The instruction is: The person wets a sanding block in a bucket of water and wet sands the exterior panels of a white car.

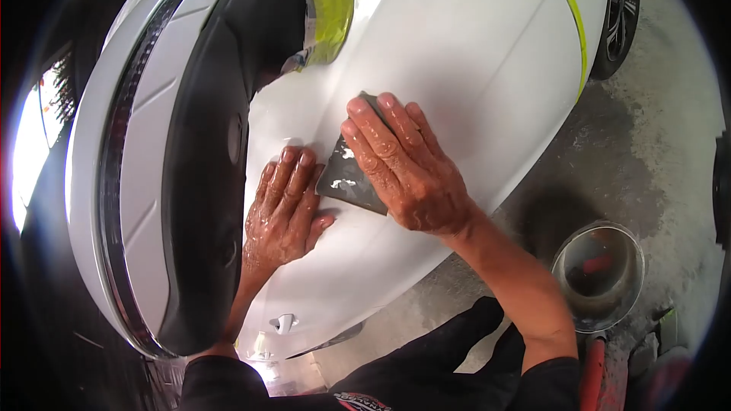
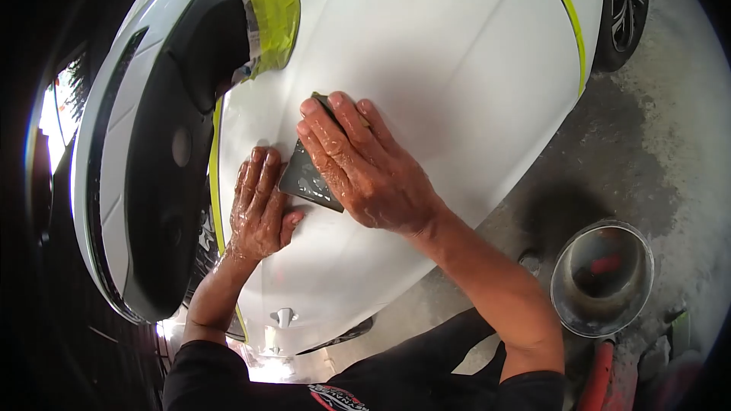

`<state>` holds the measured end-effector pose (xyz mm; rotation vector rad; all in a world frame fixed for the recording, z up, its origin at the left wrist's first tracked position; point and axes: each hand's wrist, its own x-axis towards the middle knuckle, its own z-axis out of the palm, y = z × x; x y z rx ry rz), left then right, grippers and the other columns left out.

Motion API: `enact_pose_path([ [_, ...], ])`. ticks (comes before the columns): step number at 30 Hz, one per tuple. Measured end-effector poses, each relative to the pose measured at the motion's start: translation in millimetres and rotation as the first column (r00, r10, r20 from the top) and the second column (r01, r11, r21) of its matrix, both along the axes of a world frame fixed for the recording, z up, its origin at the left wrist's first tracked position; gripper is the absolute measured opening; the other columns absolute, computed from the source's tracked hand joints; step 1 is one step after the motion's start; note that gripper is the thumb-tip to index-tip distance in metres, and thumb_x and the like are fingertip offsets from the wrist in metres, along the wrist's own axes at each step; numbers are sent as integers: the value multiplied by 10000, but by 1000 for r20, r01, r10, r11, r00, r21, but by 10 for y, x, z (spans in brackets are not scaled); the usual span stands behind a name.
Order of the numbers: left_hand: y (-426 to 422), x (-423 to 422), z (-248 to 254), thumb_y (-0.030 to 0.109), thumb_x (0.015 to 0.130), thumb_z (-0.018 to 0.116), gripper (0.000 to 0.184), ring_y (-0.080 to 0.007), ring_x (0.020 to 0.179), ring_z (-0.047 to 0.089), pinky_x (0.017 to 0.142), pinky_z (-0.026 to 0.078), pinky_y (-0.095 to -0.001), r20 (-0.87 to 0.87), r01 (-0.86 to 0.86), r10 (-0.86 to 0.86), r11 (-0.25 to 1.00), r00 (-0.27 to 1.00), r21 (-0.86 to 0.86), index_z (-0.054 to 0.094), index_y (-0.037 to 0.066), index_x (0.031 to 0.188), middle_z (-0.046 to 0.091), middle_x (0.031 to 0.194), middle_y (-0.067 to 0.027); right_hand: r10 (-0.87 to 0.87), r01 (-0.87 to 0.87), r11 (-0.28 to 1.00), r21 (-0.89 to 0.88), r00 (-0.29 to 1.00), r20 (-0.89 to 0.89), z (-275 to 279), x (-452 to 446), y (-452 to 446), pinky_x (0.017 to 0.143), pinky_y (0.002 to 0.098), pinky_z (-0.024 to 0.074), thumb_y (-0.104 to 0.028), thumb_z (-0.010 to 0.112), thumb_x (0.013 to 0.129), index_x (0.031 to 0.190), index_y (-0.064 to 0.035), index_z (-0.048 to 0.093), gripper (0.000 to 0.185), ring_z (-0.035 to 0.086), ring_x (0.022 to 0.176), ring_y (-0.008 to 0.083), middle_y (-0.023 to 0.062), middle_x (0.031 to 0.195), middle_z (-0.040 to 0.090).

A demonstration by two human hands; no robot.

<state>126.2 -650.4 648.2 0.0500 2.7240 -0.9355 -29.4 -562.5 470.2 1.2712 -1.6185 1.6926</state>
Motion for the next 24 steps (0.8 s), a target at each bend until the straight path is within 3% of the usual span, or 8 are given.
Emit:
enact_pose_path([
  [5,23,-15,38,459,1047,430,625,-501,1411,378,1138,315,-596,33,7,-6,1000,999,-13,577,-86,1314,457,1469,-308,36,-39,993,-110,999,-34,9,-565,-90,1113,505,416,-139,564,916,1325,35,580,445,502,1348,377,176,1434,548],
  [11,9,-24,-9,482,1020,490,583,-454,1381,445,1103,371,-568,-18,22,-23,1000,1000,-19,630,-13,1294,532,1417,-254,-175,181,979,-93,982,73,87,-1148,-161,1137,499,393,-99,526,902,1331,24,577,449,499,1346,382,180,1438,539],
  [14,-2,-6,-14,488,1022,482,584,-455,1375,450,1107,367,-564,-6,12,-13,999,1000,-34,636,-6,1290,531,1415,-258,159,-144,977,-156,983,88,84,-620,-82,1153,501,374,-114,531,892,1336,-12,583,458,511,1326,382,173,1422,549],
  [17,8,2,-9,498,1023,475,589,-462,1369,457,1110,366,-564,7,16,-16,999,1000,-50,641,-2,1287,539,1409,-254,86,-89,988,-129,996,-26,35,-478,-126,1159,489,367,-134,543,890,1321,-39,602,446,524,1307,373,170,1398,570],
  [20,2,-9,-17,507,1022,476,595,-465,1362,463,1111,367,-564,-17,36,-37,998,999,-51,647,-1,1281,549,1400,-252,-44,35,986,-165,998,-51,39,-1027,-179,1143,477,388,-155,563,881,1298,-27,617,439,532,1299,359,165,1357,601],
  [24,-3,4,-14,520,1019,478,616,-465,1363,464,1110,367,-569,-6,22,-22,999,1000,-44,634,-6,1299,549,1405,-252,-87,91,981,-171,996,29,112,-1215,-212,1130,490,400,-137,528,895,1290,10,613,430,512,1325,354,175,1398,568],
])
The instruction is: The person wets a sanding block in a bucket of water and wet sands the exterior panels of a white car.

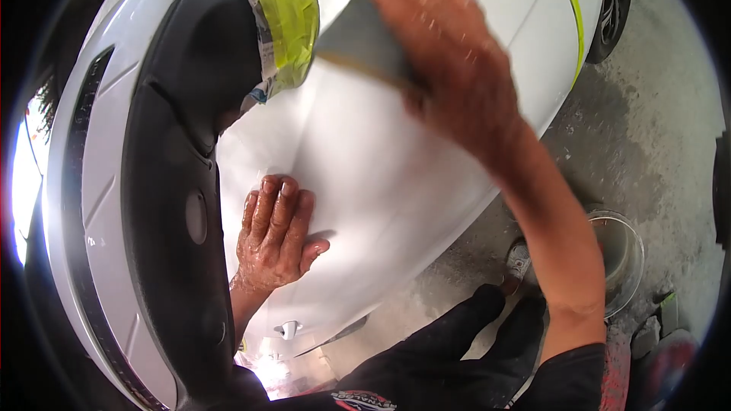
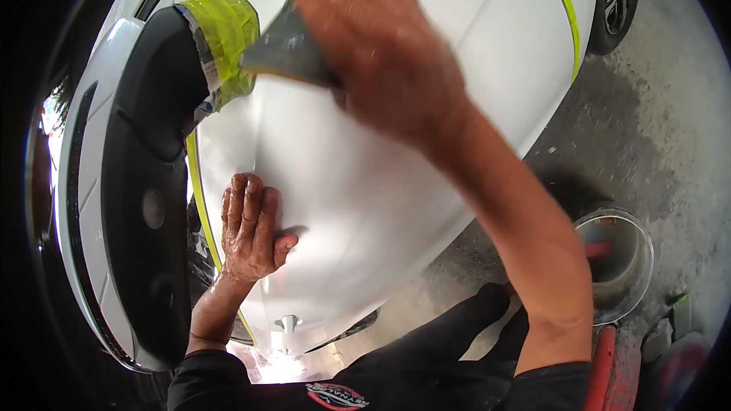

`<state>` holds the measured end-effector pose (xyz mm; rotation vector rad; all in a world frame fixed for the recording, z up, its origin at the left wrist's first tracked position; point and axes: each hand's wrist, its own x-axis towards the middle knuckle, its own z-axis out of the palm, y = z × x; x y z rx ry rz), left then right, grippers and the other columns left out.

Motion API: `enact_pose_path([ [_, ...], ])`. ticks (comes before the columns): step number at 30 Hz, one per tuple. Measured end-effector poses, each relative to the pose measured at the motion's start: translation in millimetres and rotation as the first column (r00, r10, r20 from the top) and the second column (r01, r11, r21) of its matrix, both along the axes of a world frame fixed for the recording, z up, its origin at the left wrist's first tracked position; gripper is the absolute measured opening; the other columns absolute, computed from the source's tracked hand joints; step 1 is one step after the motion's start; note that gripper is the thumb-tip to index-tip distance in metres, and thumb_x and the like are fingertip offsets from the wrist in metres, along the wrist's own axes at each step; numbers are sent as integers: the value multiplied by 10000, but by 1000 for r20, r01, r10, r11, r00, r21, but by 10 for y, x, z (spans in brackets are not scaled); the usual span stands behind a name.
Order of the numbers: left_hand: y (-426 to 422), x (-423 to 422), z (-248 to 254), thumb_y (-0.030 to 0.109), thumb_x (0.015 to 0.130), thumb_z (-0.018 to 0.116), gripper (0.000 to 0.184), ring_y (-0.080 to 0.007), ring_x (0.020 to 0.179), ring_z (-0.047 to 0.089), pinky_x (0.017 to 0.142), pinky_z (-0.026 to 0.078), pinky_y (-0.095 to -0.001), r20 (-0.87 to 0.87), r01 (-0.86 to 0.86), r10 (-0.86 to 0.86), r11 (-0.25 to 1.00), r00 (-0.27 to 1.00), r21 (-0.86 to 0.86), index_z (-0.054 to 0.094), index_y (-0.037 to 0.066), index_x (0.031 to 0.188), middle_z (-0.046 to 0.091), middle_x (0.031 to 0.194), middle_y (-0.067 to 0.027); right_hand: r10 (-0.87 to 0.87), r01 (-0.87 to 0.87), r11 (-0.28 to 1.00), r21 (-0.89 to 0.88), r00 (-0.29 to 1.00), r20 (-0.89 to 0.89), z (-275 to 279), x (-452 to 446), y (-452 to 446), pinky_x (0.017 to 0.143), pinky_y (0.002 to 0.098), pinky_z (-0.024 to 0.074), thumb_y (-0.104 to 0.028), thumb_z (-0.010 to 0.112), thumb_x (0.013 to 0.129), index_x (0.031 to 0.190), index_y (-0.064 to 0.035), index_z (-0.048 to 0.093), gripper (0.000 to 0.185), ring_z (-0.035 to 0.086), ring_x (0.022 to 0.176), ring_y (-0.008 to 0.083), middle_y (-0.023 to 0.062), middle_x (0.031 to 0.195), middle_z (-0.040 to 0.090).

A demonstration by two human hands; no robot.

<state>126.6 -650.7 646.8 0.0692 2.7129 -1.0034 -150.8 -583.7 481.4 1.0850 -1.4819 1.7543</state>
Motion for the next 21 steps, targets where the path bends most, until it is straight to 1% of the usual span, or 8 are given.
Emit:
enact_pose_path([
  [2,-14,18,-6,525,1018,476,623,-463,1367,461,1109,369,-569,-1,4,-4,1000,1000,-5,632,-7,1302,548,1407,-252,74,-74,997,22,997,-14,-43,397,42,1143,485,388,-135,499,916,1293,25,608,424,499,1345,357,176,1415,556],
  [3,-16,25,-4,527,1018,475,627,-463,1369,459,1108,370,-569,-1,5,-5,1000,1000,-7,631,-8,1304,547,1409,-252,275,-275,961,-4,961,17,-42,591,152,1161,479,369,-141,458,941,1300,38,603,426,474,1377,357,163,1420,557],
  [6,-25,38,-8,528,1016,477,627,-460,1371,457,1110,366,-569,-11,20,-20,1000,1000,0,634,-8,1301,548,1409,-252,201,-193,976,96,977,-76,-134,465,162,1164,480,367,-152,463,946,1326,-24,606,427,469,1390,327,112,1443,549],
  [7,-25,26,-3,530,1016,475,630,-459,1372,456,1112,364,-568,-11,16,-16,1000,1000,0,634,-8,1302,547,1411,-252,81,-78,996,51,995,-65,-99,315,83,1145,473,394,-117,530,905,1318,-36,608,428,504,1352,319,105,1419,567],
  [11,-3,18,-7,539,1015,466,640,-457,1374,455,1117,356,-564,-1,-8,8,1000,1000,-3,634,-8,1301,543,1415,-251,-22,22,1000,19,1000,0,10,-57,52,1109,483,430,-95,618,841,1263,0,631,434,546,1285,350,162,1386,575],
  [15,-19,22,1,537,1024,449,636,-456,1377,453,1111,362,-558,-3,8,-8,1000,1000,0,641,-10,1286,540,1419,-246,207,-207,978,18,978,-29,15,435,129,1110,492,423,-69,648,803,1272,-16,623,473,533,1299,365,162,1380,579],
  [18,-5,-2,6,521,1034,439,622,-462,1372,452,1100,372,-560,16,4,-4,1000,1000,-5,641,-17,1272,541,1410,-253,57,-56,998,24,998,-40,-47,-9,96,1130,500,410,-49,623,815,1303,-44,608,488,514,1319,383,144,1402,565],
  [21,-26,41,-4,513,1042,423,617,-470,1367,449,1089,380,-566,5,16,-16,1000,1000,0,643,-22,1258,545,1395,-261,45,-48,998,45,997,60,-2,-37,84,1145,497,394,-39,592,844,1328,-48,597,484,506,1339,361,134,1435,541],
])
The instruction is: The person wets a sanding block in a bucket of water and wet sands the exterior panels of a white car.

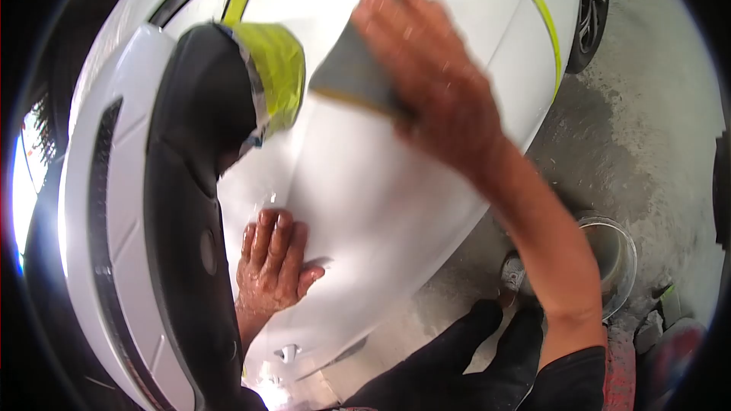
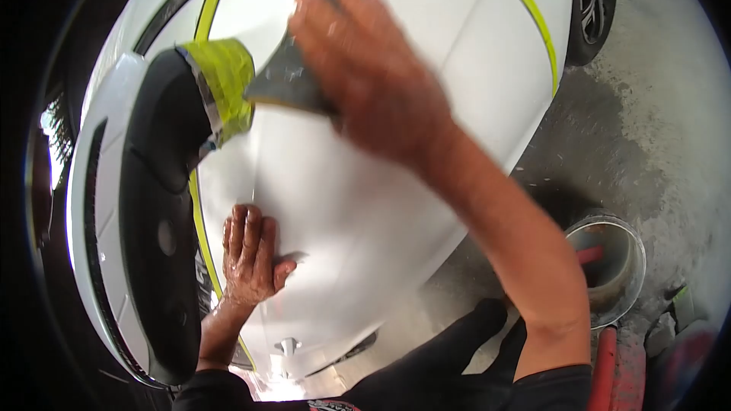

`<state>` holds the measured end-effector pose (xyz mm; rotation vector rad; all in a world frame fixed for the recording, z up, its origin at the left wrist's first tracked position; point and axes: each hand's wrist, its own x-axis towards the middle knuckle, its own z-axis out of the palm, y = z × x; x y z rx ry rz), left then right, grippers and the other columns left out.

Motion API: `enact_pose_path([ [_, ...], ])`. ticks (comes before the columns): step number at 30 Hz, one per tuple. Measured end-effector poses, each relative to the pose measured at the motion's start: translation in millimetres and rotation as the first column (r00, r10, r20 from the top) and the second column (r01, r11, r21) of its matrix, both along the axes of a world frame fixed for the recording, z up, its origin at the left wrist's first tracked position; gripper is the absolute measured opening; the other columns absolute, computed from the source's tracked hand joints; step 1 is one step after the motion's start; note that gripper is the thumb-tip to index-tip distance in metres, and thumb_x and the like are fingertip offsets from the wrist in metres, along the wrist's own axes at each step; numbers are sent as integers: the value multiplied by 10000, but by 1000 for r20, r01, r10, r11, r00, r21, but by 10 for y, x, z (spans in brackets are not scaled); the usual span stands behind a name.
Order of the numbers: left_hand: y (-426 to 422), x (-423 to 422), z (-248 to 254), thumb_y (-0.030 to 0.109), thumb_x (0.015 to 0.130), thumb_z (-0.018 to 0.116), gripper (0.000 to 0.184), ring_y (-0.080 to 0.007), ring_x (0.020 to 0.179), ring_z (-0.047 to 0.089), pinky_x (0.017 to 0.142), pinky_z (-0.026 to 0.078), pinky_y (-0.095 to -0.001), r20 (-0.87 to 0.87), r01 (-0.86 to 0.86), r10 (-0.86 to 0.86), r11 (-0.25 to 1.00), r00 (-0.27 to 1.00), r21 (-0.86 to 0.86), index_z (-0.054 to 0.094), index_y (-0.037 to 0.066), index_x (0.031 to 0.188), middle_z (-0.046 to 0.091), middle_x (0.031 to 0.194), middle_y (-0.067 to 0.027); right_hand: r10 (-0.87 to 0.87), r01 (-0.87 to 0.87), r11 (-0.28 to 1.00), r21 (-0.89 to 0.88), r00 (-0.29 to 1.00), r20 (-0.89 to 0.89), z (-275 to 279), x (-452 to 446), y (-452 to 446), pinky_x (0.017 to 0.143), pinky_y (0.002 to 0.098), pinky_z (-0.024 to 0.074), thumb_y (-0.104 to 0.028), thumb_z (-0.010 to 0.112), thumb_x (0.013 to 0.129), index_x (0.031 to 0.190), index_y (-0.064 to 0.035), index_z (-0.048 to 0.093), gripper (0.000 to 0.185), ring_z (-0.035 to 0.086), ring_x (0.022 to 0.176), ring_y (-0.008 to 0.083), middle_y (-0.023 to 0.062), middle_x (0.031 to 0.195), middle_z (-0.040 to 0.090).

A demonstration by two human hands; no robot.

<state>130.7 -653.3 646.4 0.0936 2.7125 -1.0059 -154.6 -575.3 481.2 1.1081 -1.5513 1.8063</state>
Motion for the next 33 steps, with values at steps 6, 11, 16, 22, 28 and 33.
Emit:
enact_pose_path([
  [6,-15,3,-2,527,1046,406,630,-467,1374,441,1095,363,-582,13,15,-15,1000,1000,-19,650,-20,1242,552,1376,-271,97,-99,995,-12,988,-118,-123,283,44,1155,472,393,-71,526,907,1328,-11,597,431,485,1361,334,148,1410,565],
  [11,-25,37,-5,543,1045,396,651,-465,1395,420,1105,351,-581,2,19,-19,1000,1000,-14,647,-19,1254,547,1387,-271,-156,156,988,-19,988,-17,23,-597,-21,1147,442,422,125,668,667,1341,-75,606,705,544,1318,317,122,1393,601],
  [16,-38,44,-8,554,1044,389,664,-462,1403,413,1109,348,-575,16,15,-15,1000,1000,-20,658,-20,1238,542,1396,-272,69,-67,997,-26,996,65,-2,234,53,1124,501,429,-7,638,801,1268,-26,623,468,505,1337,368,165,1415,549],
  [22,-25,20,-6,560,1039,400,652,-461,1379,443,1086,374,-575,4,5,-5,1000,1000,-21,673,-4,1220,558,1378,-259,-115,119,989,-84,992,47,5,-472,-34,1088,481,439,36,685,740,1294,-5,609,561,549,1264,397,174,1343,606],
  [28,-10,24,4,564,1033,410,656,-458,1366,458,1095,365,-569,24,0,1,999,1000,-43,670,-6,1226,560,1376,-258,235,-237,971,-31,970,-62,-71,491,83,1167,474,372,-137,486,945,1343,-10,591,430,479,1376,318,134,1419,558],
  [33,-22,19,-31,558,1036,410,655,-458,1365,461,1098,365,-567,-14,23,-23,999,1000,-23,654,-10,1253,565,1372,-253,-44,45,997,-58,999,21,-36,-345,26,1117,437,442,39,737,706,1358,-68,597,675,552,1296,350,121,1371,614],
])
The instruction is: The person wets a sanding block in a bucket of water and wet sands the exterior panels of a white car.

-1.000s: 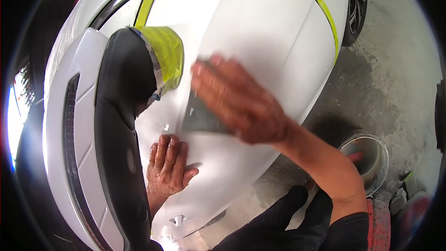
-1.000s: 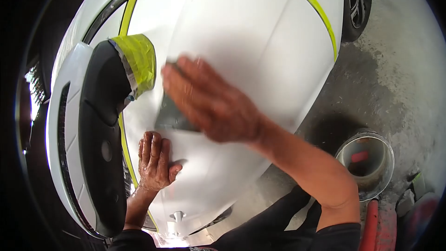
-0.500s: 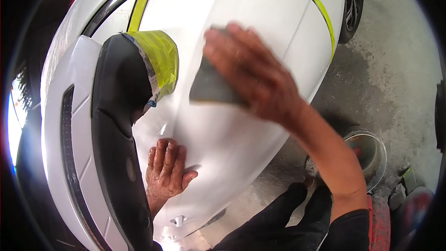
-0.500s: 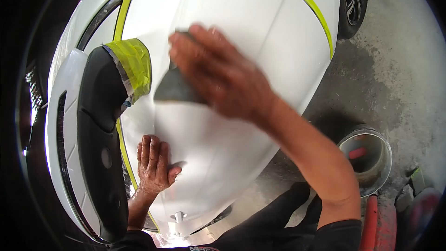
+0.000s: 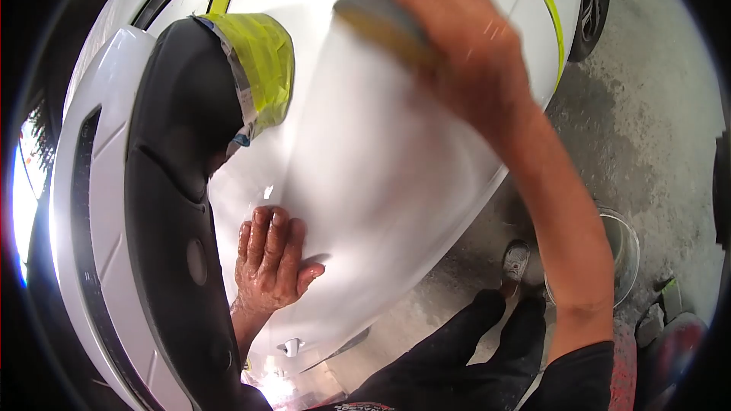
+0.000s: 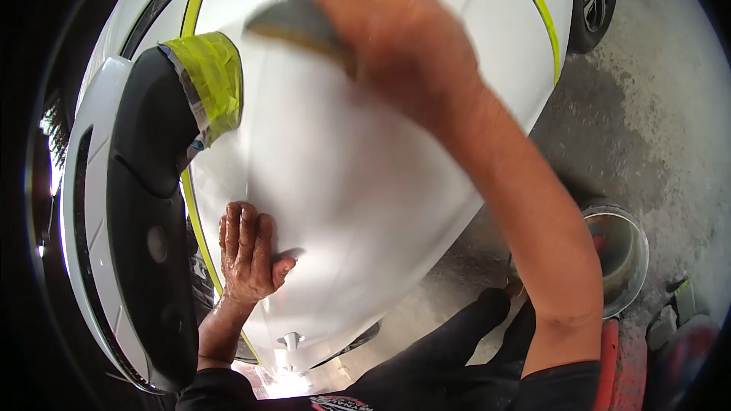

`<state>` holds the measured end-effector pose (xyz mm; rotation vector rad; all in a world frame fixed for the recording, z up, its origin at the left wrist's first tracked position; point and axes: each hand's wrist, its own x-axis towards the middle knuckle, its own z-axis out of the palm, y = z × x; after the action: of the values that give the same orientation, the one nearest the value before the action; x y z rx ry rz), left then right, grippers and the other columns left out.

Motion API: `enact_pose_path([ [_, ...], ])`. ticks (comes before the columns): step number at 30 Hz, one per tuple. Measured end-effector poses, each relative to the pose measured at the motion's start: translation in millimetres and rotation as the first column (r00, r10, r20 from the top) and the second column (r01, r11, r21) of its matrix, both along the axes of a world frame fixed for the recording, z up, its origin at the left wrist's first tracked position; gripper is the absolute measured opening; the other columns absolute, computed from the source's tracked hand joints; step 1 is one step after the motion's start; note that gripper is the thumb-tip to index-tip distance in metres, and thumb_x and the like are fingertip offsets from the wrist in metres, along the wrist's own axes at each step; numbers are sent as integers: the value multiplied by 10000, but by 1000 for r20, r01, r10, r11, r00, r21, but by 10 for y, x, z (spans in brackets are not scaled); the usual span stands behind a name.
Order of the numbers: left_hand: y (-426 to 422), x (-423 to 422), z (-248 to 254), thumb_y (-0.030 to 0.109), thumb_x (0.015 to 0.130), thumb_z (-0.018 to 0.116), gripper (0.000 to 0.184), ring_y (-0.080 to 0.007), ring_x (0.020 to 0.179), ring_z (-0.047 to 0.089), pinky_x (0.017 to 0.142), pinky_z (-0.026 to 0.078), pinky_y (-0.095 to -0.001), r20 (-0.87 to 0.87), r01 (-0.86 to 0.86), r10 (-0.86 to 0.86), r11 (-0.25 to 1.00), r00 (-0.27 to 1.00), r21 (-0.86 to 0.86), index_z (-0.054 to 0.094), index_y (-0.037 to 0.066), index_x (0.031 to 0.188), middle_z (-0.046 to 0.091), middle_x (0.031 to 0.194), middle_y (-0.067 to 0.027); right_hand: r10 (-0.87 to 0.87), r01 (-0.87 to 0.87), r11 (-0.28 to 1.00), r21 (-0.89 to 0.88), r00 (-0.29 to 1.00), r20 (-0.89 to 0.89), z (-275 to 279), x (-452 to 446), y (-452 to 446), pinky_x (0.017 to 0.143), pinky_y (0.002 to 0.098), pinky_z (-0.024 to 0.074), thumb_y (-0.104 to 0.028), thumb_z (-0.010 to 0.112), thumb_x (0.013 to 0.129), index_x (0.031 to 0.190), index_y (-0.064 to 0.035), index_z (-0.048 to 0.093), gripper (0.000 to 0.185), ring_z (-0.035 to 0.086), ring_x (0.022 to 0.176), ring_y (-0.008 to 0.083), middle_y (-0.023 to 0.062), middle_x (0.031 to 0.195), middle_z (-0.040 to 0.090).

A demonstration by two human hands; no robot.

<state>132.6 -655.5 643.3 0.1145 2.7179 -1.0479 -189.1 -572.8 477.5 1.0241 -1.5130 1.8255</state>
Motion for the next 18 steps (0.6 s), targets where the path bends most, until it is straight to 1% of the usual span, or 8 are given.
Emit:
enact_pose_path([
  [3,12,5,11,554,1039,405,653,-458,1367,459,1104,359,-567,3,-8,8,1000,1000,-1,648,-11,1262,565,1374,-255,-20,20,999,37,1000,7,21,298,-36,1110,453,440,-17,631,816,1317,-23,606,502,537,1303,366,148,1365,598],
  [6,11,6,18,552,1042,397,655,-454,1376,451,1114,347,-564,11,-23,23,1000,1000,1,645,-11,1266,558,1385,-258,207,-201,974,102,977,-50,55,986,98,1138,460,415,-144,464,945,1341,13,580,442,491,1356,342,142,1414,557],
  [8,10,3,13,553,1042,394,658,-451,1382,444,1121,340,-562,8,-24,24,1000,1000,-10,645,-12,1266,551,1396,-259,221,-213,975,71,964,-147,-68,687,42,1144,460,410,-125,504,922,1326,2,591,432,486,1364,338,140,1427,551],
  [10,2,19,-2,555,1040,396,661,-448,1390,436,1126,333,-559,-1,-16,16,1000,1000,-21,645,-15,1263,542,1408,-261,-64,55,996,-66,988,-138,-129,153,-158,1002,436,510,-63,592,853,1284,-70,622,432,616,1184,339,157,1298,639],
  [11,-2,24,-6,568,1034,396,678,-449,1401,420,1130,323,-562,-5,-24,24,1000,1000,-15,641,-21,1263,530,1419,-265,-94,93,994,51,995,22,-66,-9,-50,840,398,562,-32,614,823,1228,-83,660,410,686,964,349,167,1120,709],
  [12,7,8,-14,573,1031,399,685,-452,1403,416,1131,319,-565,-2,-29,29,999,1000,-34,635,-24,1268,526,1421,-267,-69,-16,912,409,979,192,-18,-156,15,731,349,568,-30,644,846,1152,-79,698,314,709,823,248,116,953,731],
  [14,61,-37,-16,582,1024,404,699,-458,1407,407,1132,312,-569,9,-40,41,997,999,-69,624,-29,1280,518,1425,-273,-80,34,987,159,954,288,29,-130,209,1009,405,481,-76,631,915,1262,63,609,374,573,1179,365,232,1304,562],
  [18,321,-394,-237,678,922,516,893,-485,1447,319,1138,283,-582,-50,-189,187,981,981,-44,450,-41,1447,385,1528,-295,232,-135,972,-190,634,738,-554,344,710,882,309,561,-102,685,949,1244,15,629,322,631,976,103,63,1067,679],
])
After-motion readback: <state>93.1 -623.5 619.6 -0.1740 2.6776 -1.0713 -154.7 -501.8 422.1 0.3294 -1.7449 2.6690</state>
